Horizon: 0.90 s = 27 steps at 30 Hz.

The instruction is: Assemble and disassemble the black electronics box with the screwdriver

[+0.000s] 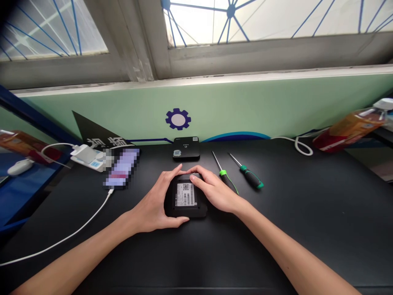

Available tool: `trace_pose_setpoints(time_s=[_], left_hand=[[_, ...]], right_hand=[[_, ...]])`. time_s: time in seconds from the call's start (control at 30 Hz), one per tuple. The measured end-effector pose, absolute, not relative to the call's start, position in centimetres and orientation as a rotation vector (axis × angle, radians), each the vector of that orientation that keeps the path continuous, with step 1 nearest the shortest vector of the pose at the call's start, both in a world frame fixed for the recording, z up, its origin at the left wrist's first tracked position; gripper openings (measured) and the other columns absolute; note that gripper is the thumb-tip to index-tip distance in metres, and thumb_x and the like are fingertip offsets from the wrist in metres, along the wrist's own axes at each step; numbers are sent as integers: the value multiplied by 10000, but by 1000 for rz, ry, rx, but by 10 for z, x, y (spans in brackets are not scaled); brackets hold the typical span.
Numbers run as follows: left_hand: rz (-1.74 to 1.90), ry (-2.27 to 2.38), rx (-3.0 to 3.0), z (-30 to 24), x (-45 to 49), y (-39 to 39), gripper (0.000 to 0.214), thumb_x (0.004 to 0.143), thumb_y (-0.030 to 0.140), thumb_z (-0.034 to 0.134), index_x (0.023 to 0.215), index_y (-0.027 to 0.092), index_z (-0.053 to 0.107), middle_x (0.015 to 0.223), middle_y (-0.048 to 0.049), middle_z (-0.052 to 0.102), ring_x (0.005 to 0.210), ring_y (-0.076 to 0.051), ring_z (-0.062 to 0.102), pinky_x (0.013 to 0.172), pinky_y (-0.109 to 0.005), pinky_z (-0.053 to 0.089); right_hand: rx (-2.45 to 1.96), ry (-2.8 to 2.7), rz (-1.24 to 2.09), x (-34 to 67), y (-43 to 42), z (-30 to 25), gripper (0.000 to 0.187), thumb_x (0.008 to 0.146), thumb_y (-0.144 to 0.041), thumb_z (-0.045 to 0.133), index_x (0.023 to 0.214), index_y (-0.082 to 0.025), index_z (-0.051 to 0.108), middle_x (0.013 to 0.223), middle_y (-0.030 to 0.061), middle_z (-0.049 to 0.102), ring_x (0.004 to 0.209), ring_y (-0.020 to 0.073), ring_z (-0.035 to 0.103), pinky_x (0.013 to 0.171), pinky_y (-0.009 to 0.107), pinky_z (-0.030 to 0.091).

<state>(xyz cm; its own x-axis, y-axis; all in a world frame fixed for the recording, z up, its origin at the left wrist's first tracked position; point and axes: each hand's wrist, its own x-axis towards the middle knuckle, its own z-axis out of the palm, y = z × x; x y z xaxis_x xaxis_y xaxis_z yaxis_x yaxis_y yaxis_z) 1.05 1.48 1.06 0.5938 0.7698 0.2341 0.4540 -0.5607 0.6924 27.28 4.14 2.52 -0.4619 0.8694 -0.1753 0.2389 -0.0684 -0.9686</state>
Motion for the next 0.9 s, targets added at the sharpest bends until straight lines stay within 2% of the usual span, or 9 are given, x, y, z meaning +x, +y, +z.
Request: trace_pose_setpoints(time_s=[0.13,0.23,0.4,0.5,0.63,0.73,0.9], left_hand=[[704,969,2218,11,10,15,1413,814,333,1024,1865,391,83,1739,-147,476,1574,-415,498,1306,-648,508],[714,942,2217,12,9,17,1332,821,335,1028,1848,392,182,1768,-134,463,1611,-406,467,1339,-638,479],[737,920,2176,11,7,20,1254,789,350,1062,1799,389,320,1770,-114,472,1631,-397,454,1363,-630,453],[741,889,2150,11,6,22,1252,793,322,1052,1803,378,315,1784,-126,450,1646,-401,445,1377,-638,430],[717,803,2154,13,5,24,1252,795,305,1041,1809,369,310,1812,-134,407,1692,-410,399,1412,-633,386],[725,814,2141,12,5,25,1255,792,353,1055,1807,366,317,1804,-142,392,1692,-415,404,1408,-629,402],[730,868,2133,10,5,22,1334,770,386,1075,1831,364,266,1799,-154,357,1698,-429,393,1389,-626,444]], right_hand=[[-1198,-1682,1559,273,41,24,389,1186,-568,570,1438,-298,694,1333,60,742,1228,322,674,1026,427,524],[-1175,-1692,1547,273,41,24,354,1187,-537,574,1416,-303,711,1334,53,740,1241,321,668,1049,432,506],[-1199,-1683,1539,276,44,18,411,1218,-517,414,1373,-321,740,1312,46,732,1250,330,626,996,439,482],[-1192,-1671,1544,278,45,15,396,1205,-488,402,1363,-318,724,1309,42,725,1237,326,616,945,423,477],[-1151,-1671,1541,277,43,15,292,1113,-299,470,1256,-275,723,1347,42,723,1212,309,626,938,411,478],[-1144,-1627,1592,276,42,17,337,1033,-225,483,1263,-270,725,1304,45,737,1152,298,639,902,406,485],[-1126,-1519,1677,277,42,14,383,975,-221,486,1259,-273,739,1224,46,741,1049,281,653,848,401,499]])
